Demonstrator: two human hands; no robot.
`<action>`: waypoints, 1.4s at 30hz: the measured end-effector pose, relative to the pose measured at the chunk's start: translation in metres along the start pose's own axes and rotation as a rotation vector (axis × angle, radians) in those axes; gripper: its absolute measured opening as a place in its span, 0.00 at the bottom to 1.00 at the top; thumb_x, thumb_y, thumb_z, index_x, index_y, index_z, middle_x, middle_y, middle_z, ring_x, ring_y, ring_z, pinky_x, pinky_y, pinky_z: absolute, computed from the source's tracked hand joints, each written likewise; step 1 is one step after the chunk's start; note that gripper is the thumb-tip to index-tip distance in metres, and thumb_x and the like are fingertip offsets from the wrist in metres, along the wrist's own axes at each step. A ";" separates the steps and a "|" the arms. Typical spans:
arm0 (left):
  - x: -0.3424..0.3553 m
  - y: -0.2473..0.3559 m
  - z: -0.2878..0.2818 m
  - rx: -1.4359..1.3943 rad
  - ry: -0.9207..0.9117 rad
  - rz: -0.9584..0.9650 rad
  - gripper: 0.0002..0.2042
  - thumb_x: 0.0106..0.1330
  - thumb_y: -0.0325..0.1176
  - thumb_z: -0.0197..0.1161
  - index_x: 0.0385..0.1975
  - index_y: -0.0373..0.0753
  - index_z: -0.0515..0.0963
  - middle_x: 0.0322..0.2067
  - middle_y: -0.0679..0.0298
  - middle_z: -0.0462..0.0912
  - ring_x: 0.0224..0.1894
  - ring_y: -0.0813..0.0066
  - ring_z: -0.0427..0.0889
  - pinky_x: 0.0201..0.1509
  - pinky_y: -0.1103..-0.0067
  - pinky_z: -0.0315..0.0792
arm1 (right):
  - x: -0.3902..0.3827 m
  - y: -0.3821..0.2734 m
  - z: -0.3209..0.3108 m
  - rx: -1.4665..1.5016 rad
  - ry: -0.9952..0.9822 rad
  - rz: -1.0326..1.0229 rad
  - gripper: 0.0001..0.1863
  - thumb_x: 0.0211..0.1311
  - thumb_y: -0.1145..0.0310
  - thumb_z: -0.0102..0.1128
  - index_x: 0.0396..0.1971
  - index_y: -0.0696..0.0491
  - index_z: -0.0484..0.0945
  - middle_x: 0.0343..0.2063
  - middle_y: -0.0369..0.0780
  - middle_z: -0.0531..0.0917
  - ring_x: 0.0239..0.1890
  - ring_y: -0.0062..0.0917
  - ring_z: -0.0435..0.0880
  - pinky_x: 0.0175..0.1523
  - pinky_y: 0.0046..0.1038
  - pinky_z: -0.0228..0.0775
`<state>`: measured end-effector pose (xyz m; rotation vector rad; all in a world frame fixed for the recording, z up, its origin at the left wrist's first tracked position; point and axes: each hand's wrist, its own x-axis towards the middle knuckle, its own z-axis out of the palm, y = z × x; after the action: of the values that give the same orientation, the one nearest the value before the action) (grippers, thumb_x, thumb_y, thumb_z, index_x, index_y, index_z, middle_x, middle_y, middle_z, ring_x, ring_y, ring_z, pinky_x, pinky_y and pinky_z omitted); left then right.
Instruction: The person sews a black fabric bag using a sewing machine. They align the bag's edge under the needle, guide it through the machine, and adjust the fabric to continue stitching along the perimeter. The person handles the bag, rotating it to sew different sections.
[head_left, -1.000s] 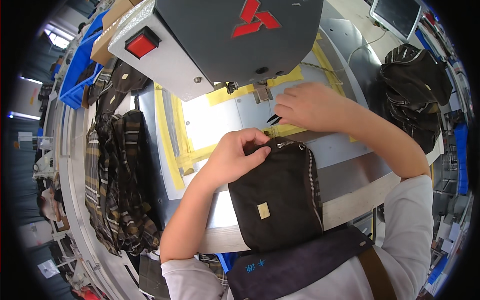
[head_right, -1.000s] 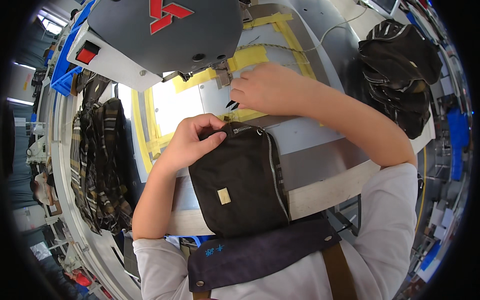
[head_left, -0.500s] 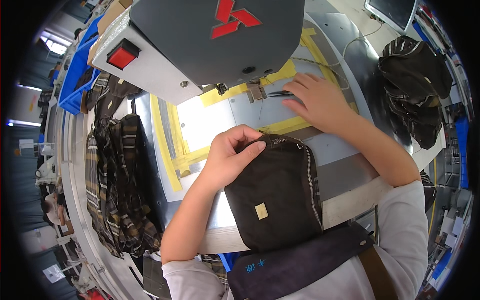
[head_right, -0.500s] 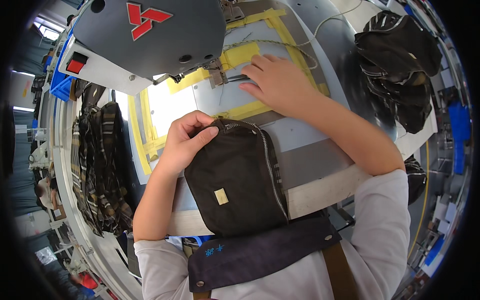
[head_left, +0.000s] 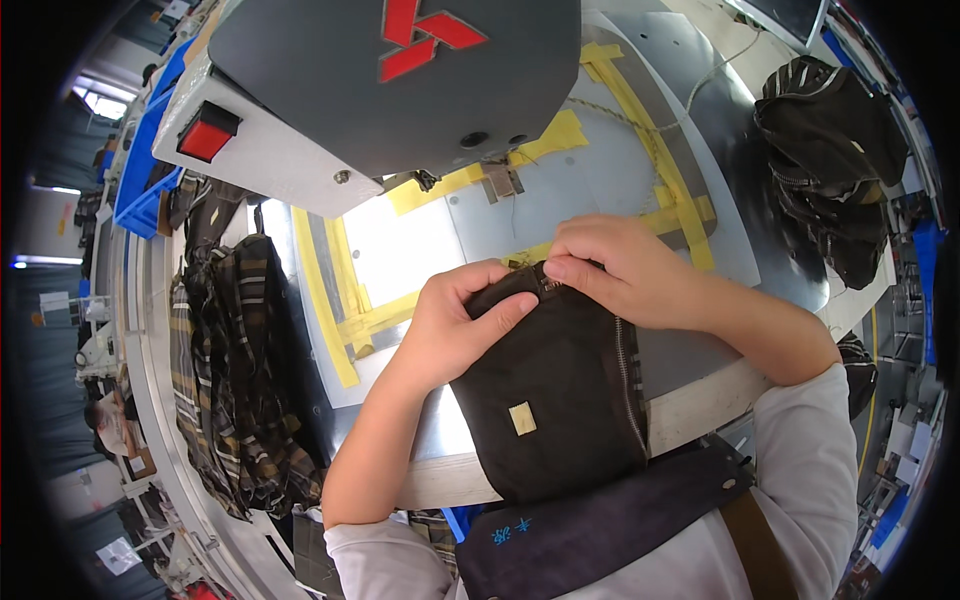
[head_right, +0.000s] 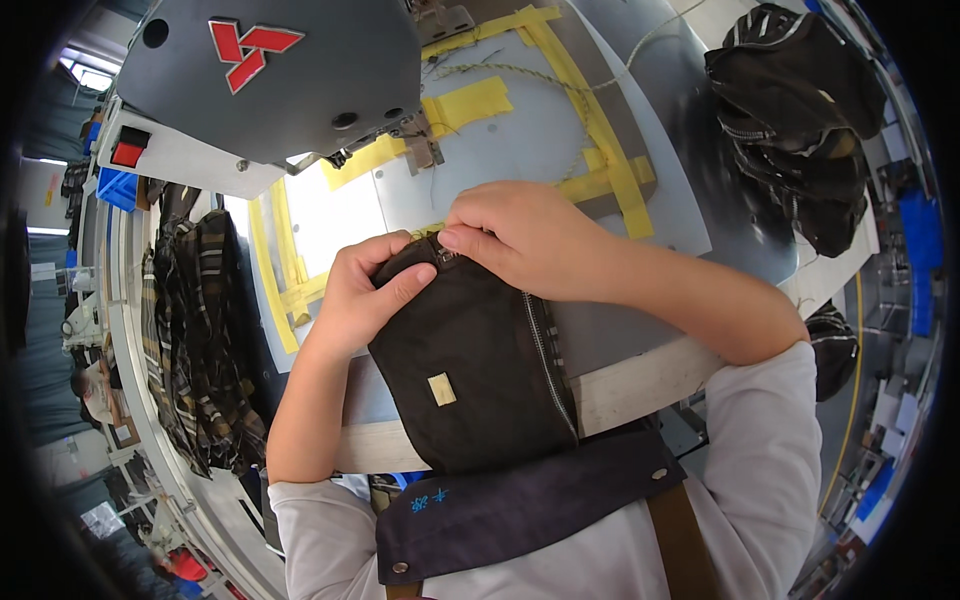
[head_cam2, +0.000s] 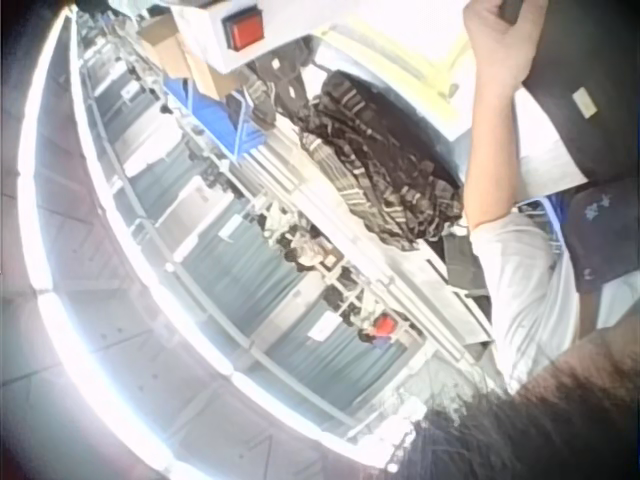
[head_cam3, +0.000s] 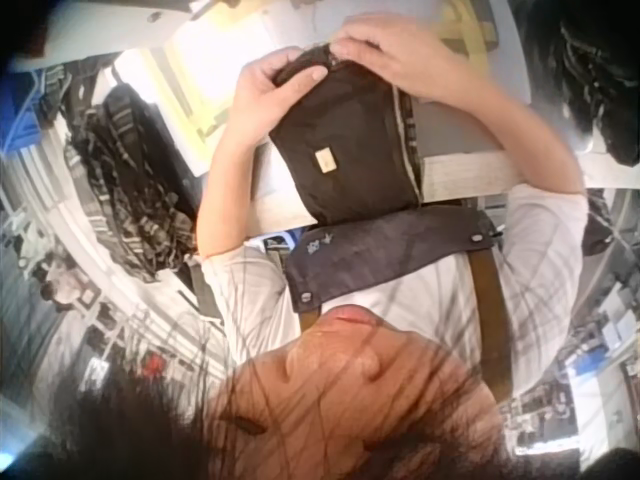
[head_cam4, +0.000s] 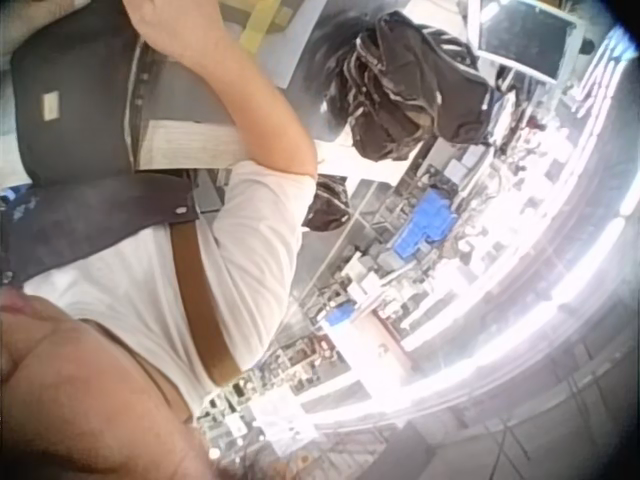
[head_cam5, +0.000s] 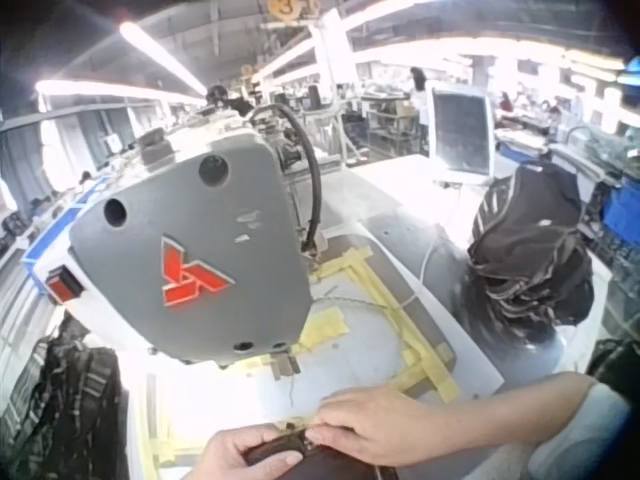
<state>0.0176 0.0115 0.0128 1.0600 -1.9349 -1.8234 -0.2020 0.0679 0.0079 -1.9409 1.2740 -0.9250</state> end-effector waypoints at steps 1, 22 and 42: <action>0.000 -0.002 0.001 0.024 0.021 0.087 0.06 0.61 0.30 0.67 0.29 0.35 0.77 0.24 0.72 0.74 0.27 0.87 0.68 0.30 0.85 0.64 | 0.001 -0.001 -0.001 0.041 -0.039 0.072 0.14 0.66 0.64 0.55 0.25 0.58 0.72 0.22 0.41 0.72 0.27 0.33 0.72 0.34 0.32 0.63; -0.003 -0.012 0.021 -0.027 0.219 0.206 0.06 0.61 0.29 0.67 0.29 0.35 0.76 0.22 0.71 0.74 0.26 0.86 0.68 0.30 0.85 0.65 | -0.001 -0.005 -0.004 0.415 -0.020 0.235 0.10 0.60 0.68 0.63 0.35 0.59 0.79 0.27 0.36 0.82 0.30 0.17 0.78 0.38 0.21 0.71; -0.003 -0.014 0.018 -0.093 0.180 0.176 0.05 0.60 0.27 0.65 0.32 0.36 0.76 0.24 0.73 0.76 0.27 0.88 0.69 0.32 0.87 0.66 | -0.001 -0.009 -0.009 0.480 -0.075 0.340 0.05 0.61 0.73 0.60 0.35 0.58 0.77 0.31 0.34 0.79 0.36 0.15 0.76 0.41 0.21 0.69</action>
<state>0.0124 0.0279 -0.0030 0.9565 -1.7620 -1.6464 -0.2051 0.0708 0.0199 -1.3281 1.1619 -0.8752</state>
